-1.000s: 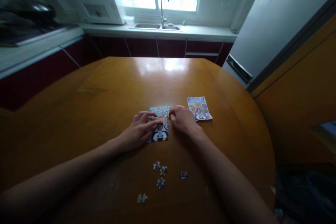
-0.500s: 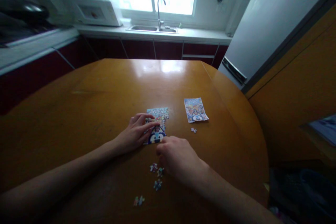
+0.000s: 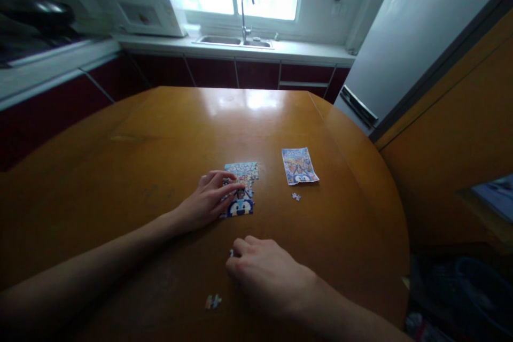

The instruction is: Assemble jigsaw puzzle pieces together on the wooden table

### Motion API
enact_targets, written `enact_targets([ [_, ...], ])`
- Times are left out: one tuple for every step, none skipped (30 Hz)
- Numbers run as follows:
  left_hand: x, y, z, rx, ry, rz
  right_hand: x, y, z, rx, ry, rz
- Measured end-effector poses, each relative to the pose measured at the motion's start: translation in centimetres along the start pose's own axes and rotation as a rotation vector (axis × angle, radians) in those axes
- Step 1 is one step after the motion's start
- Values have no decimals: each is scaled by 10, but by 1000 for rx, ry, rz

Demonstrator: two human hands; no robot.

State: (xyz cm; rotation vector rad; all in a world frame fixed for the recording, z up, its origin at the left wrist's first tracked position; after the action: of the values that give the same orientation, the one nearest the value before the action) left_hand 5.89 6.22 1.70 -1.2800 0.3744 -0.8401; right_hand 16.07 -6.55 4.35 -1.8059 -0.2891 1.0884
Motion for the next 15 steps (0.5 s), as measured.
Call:
enact_targets([
  [0,0,0,2,-1,-2,-1,-1,0,3,-2,10],
  [0,-1,0,3,-2,-6,-1,-2,-1,3,-3,31],
  [0,0,0,3,-1,-10,-1,-3,-1,-3,-4,70],
  [0,0,0,4,-1,-14,-1,-4,-2,-18,-6,131],
  [0,0,0,6,2,-15,0,-5,-2,-34,-2,215],
  [0,0,0,7,4,-14,2,-7,-2,-37,12,322],
  [0,0,0,6,5,-10,6,-10,-2,-19,38,442],
  [0,1,0,5,5,-6,12,-15,-2,22,72,565],
  [0,1,0,4,3,-1,19,-21,-1,88,110,680],
  [0,1,0,0,0,3,28,-27,-1,172,148,777],
  [0,2,0,-5,-1,6,37,-32,-1,263,180,858],
  [0,2,0,-8,-3,8,46,-37,-1,351,203,926],
  [0,2,0,-8,-3,9,55,-41,-1,429,223,985],
  [0,2,0,-9,-2,11,63,-42,-2,497,245,1037],
  [0,2,0,-11,-2,13,71,-43,-2,550,268,1083],
])
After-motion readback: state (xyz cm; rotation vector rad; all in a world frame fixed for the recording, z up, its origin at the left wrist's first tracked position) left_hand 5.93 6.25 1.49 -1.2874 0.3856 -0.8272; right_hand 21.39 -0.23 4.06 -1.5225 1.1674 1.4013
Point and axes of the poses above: each hand's wrist, its own z-axis towards the middle knuckle, its own y-axis out of the palm, x = y × z, the point moved 8 cm from there along z, towards the middle knuckle, and after that the axes turned 7 degrees about z, right-handed, at the moved point
